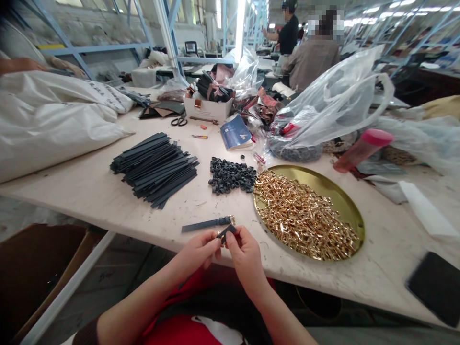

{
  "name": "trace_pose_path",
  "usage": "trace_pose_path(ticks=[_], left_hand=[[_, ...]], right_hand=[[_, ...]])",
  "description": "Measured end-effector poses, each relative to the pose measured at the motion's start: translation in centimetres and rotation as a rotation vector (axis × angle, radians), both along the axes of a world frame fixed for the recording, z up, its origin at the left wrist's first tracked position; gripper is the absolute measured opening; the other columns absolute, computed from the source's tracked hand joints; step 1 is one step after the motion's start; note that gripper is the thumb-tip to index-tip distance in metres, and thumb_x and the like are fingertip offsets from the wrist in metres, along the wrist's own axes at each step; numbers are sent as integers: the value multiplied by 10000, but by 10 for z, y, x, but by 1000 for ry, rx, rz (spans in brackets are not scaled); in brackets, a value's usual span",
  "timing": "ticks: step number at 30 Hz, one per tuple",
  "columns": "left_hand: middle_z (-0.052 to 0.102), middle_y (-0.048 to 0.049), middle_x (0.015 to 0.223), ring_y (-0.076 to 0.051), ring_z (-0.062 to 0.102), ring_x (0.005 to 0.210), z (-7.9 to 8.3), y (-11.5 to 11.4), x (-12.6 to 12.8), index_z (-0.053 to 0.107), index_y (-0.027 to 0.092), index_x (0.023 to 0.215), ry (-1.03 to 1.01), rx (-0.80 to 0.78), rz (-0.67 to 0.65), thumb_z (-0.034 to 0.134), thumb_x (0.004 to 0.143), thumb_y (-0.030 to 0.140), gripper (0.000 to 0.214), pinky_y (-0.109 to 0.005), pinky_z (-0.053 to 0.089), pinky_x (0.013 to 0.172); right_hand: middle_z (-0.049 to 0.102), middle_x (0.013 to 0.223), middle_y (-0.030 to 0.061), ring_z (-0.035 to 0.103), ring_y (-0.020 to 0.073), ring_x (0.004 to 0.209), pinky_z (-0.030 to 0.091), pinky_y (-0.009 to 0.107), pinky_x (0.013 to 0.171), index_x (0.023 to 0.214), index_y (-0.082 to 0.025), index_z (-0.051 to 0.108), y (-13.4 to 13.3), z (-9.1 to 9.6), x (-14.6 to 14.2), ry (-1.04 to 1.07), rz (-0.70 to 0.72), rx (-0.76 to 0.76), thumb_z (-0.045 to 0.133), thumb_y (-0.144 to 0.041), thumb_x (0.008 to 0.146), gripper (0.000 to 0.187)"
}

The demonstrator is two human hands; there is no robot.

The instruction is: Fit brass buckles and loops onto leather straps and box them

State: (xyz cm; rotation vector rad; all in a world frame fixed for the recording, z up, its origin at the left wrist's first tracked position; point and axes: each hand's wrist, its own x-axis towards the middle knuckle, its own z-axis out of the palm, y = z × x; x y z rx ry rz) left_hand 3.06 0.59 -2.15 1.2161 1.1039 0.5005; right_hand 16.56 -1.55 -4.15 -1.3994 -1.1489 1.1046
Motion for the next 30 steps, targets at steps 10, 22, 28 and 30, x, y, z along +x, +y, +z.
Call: trace_pose_path(ticks=[10,22,28,30], left_hand=[[441,60,507,-57,332,377,-6,1,2,464,164,662,21,13,63,412,786,328,211,-189,266,391],[453,45,562,-95,392,541,-11,-12,3,480,163,655,109,207,78,390,810,312,233,-215,296,517],[454,41,573,-108,402,566,-4,-25,3,431,171,628,307,318,34,395,813,310,234,-230,262,524],[455,42,567,-105,405,563,6,-25,0,437,168,616,302,328,-28,413,814,329,256,-228,266,526]], right_hand=[[557,654,-3,496,140,623,392,267,600,743,-191,545,3,-1,0,-131,-26,70,489,-401,804,225],[534,645,-15,486,130,615,387,259,594,770,-185,518,-8,-1,4,-70,18,-14,517,-366,783,181],[465,596,-44,437,113,574,358,236,540,675,-198,462,-13,3,7,-187,105,23,555,-265,729,127],[455,596,-46,432,111,574,358,233,536,686,-197,461,-10,7,8,-125,128,-14,560,-290,725,141]])
